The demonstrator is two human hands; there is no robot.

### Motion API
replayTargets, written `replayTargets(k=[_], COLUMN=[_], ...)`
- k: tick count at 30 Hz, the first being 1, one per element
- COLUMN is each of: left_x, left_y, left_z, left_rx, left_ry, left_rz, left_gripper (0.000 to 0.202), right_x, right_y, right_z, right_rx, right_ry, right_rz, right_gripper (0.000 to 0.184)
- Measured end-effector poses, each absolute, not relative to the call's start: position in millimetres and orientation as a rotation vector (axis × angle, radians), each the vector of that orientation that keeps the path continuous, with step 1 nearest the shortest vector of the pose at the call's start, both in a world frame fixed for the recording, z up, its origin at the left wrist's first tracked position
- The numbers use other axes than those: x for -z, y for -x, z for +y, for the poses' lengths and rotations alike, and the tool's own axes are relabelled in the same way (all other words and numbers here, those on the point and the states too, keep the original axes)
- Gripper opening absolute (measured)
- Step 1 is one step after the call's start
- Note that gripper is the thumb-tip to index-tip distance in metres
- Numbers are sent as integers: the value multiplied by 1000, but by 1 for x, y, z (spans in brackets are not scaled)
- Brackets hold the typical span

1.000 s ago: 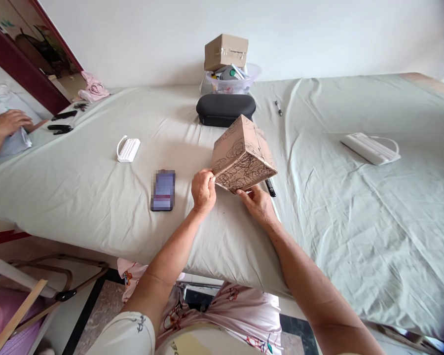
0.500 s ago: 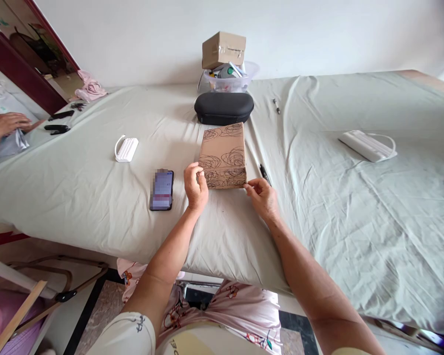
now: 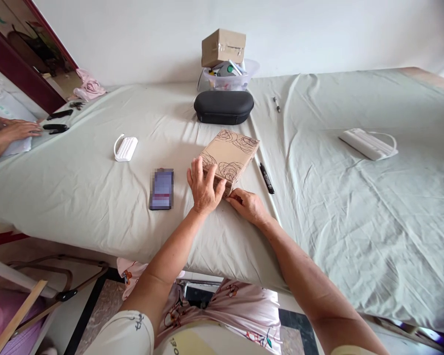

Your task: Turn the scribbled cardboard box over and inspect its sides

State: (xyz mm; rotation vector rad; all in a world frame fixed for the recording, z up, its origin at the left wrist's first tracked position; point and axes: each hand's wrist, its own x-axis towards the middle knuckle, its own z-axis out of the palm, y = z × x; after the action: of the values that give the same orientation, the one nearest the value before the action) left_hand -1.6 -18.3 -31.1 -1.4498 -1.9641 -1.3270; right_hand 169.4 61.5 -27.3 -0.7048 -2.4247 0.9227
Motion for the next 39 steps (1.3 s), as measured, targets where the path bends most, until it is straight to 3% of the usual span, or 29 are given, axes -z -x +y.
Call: replayTargets(k=[7,12,17,23,31,39], left_x=[31,32,35,30,22,21], left_y=[-9,-6,-1,5,17,41], left_z=[-18,-17,-16,-19,-21,-22], left_rx=[1279,1287,1369,1420,1299,1509], left_ry=[1594,1547,1587,1744,1727,1707], left_rz=[-1880,-1709,-1730,-1675,-1668,-1707], left_gripper=[53,41,37,26,24,22], right_x=[27,22,31,30,23,26], right_y=[-172,-173,-164,-173,-192,-200], right_z=[63,54,48,64,89,105], right_rx=[-690,-307,-278,-208,-182,-211], right_ry=[718,368,172,329,735,899], right_rz=[-2213,-2142,-2368,-2339,-2256,-2006], right_gripper=[27,51,64,60,55,47])
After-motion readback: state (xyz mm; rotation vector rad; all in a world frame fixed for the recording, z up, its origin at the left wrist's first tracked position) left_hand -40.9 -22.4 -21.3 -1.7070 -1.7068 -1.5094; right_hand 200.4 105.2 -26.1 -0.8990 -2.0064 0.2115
